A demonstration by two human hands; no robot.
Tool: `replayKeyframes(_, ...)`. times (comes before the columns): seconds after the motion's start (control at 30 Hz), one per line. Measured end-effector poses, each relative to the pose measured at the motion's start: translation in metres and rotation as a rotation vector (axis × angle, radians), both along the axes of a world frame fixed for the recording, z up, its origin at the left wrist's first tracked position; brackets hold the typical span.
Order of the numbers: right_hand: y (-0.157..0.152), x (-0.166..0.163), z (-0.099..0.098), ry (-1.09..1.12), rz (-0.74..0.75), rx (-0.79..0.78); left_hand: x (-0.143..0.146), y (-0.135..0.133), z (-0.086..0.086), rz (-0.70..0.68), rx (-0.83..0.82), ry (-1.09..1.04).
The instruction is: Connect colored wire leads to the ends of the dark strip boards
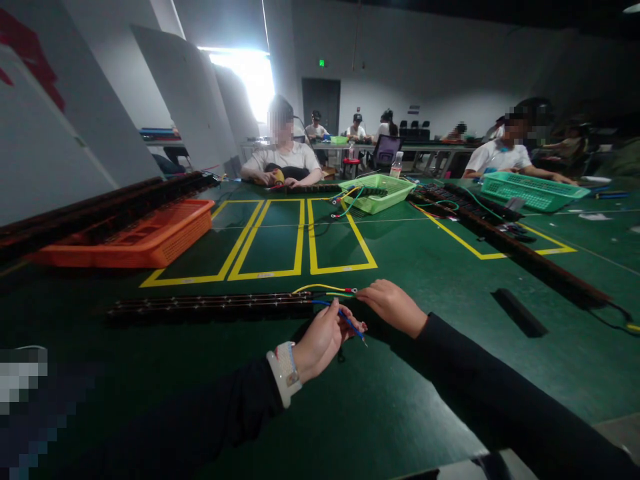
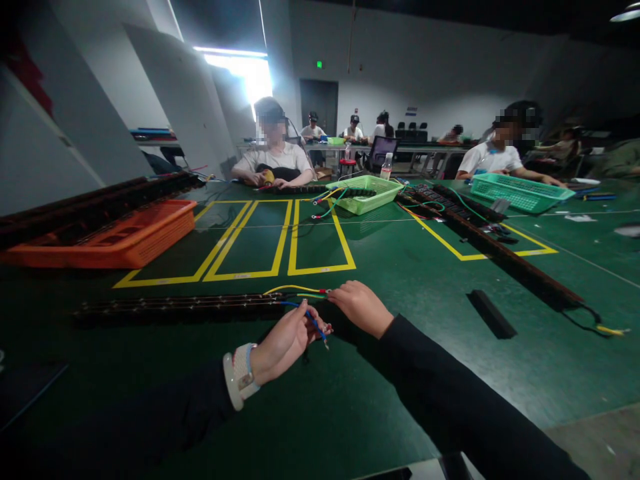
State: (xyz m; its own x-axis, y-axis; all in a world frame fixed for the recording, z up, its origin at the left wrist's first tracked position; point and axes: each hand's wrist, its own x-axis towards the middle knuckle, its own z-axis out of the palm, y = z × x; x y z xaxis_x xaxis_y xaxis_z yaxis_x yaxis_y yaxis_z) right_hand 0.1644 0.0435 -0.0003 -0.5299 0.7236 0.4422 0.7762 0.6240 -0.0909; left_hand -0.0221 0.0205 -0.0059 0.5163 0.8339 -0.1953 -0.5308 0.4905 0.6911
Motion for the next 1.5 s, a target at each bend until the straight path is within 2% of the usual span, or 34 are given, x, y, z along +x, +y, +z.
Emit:
replayKeyframes(0.13,-0.003,-0.004,0.001,-0.199,0.086,-0.043,0.0,0.0,0.002,0.008,-0.011,0.025)
replayKeyframes(0.2,-0.004,-0.005,0.002,-0.248,0.082,-0.033,0.0,0.0,0.003,0.019,-0.021,0.039)
replayKeyframes(0.4,-0.007,-0.002,0.012,-0.194,0.052,0.128,0.0,0.001,0.001,0.01,-0.02,0.022)
replayKeyframes(0.5,-0.013,-0.001,0.019,-0.113,0.214,0.234,-0.001,0.001,0.0,0.011,-0.064,0.023)
replayKeyframes(0.63,-0.024,-0.006,0.022,-0.18,0.493,0.332,-0.002,0.002,-0.001,0.01,-0.115,0.023)
replayKeyframes(0.7,-0.026,-0.009,0.021,-0.241,0.523,0.368,-0.002,0.002,-0.001,0.008,-0.124,0.017)
replayKeyframes(0.8,-0.027,-0.01,0.019,-0.245,0.492,0.385,-0.001,0.003,-0.001,0.021,-0.128,0.002)
replayKeyframes(0.93,-0.022,-0.009,0.017,-0.002,0.333,0.296,0.0,0.003,0.001,0.018,-0.087,-0.023)
replayKeyframes(1.03,-0.017,-0.008,0.014,0.216,0.124,0.133,-0.001,0.0,0.005,-0.058,-0.028,0.027)
replayKeyframes(1.13,-0.01,-0.005,0.011,0.294,0.018,-0.052,-0.003,-0.002,0.009,-0.147,0.008,0.079)
replayKeyframes(1.3,-0.006,-0.001,0.012,0.183,0.099,-0.237,-0.004,-0.003,0.011,-0.177,0.061,0.095)
replayKeyframes(1.5,-0.009,-0.005,0.01,-0.048,0.223,-0.216,-0.004,-0.007,0.013,-0.308,0.216,0.177)
